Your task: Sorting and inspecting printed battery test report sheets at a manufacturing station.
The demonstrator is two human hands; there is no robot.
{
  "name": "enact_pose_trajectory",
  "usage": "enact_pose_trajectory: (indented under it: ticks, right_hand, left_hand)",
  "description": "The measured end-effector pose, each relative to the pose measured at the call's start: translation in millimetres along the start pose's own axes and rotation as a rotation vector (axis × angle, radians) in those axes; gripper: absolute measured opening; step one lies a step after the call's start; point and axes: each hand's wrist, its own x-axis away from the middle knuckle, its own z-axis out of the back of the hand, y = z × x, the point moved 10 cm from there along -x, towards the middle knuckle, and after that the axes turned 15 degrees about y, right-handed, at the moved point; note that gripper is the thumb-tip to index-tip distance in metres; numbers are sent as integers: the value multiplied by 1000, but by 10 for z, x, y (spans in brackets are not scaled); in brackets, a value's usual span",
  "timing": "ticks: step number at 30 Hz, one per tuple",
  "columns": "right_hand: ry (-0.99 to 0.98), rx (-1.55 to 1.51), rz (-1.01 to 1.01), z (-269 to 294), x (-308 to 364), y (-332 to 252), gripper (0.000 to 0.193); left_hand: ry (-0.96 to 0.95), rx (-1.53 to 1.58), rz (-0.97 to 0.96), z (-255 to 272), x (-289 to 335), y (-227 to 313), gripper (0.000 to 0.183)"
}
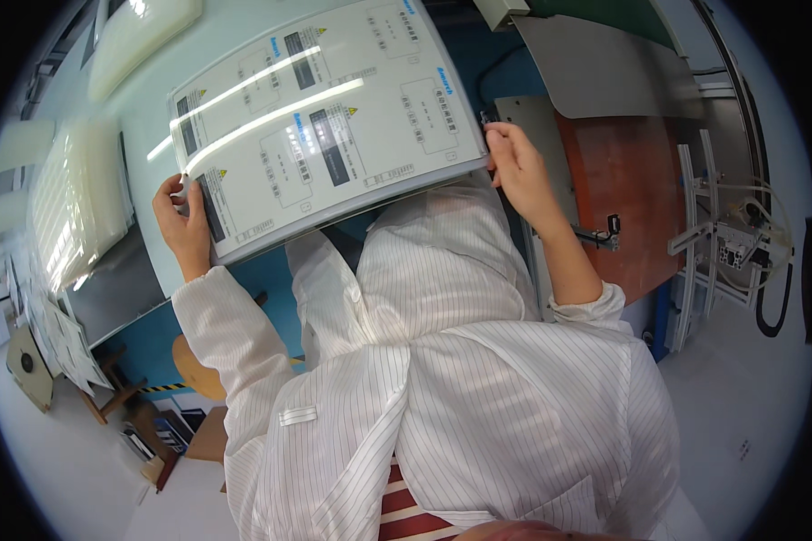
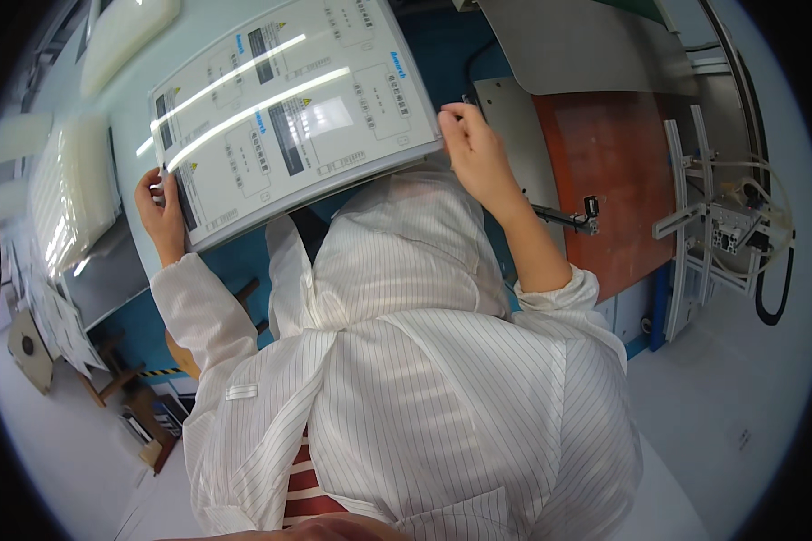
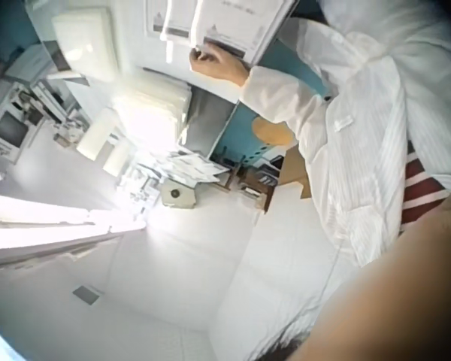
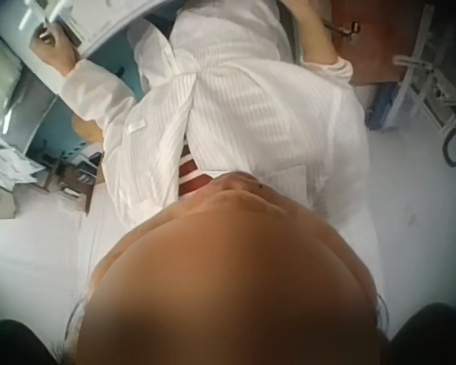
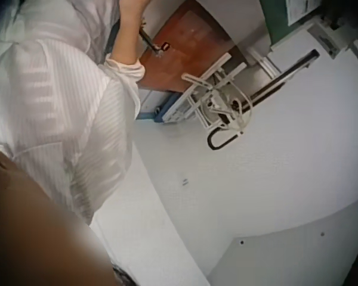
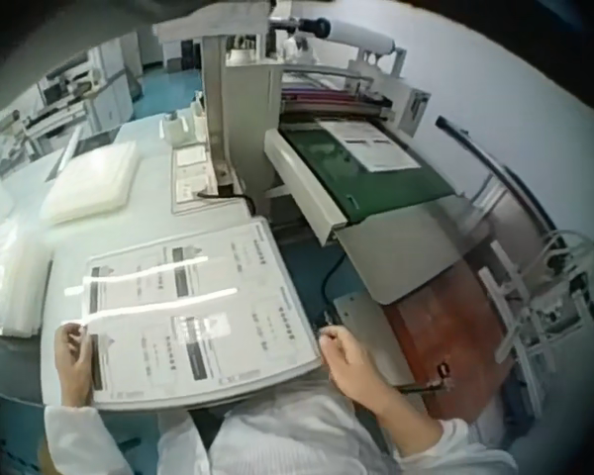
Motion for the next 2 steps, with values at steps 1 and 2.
enact_pose_trajectory:
  ticks: [1, 2]
  right_hand:
    - [-14, 76, 72, -31, 30, -84, 32]
    - [-39, 126, 121, -116, 46, -82, 37]
  left_hand:
    - [12, -28, -11, 4, 3, -50, 33]
    - [29, -58, -23, 21, -16, -73, 35]
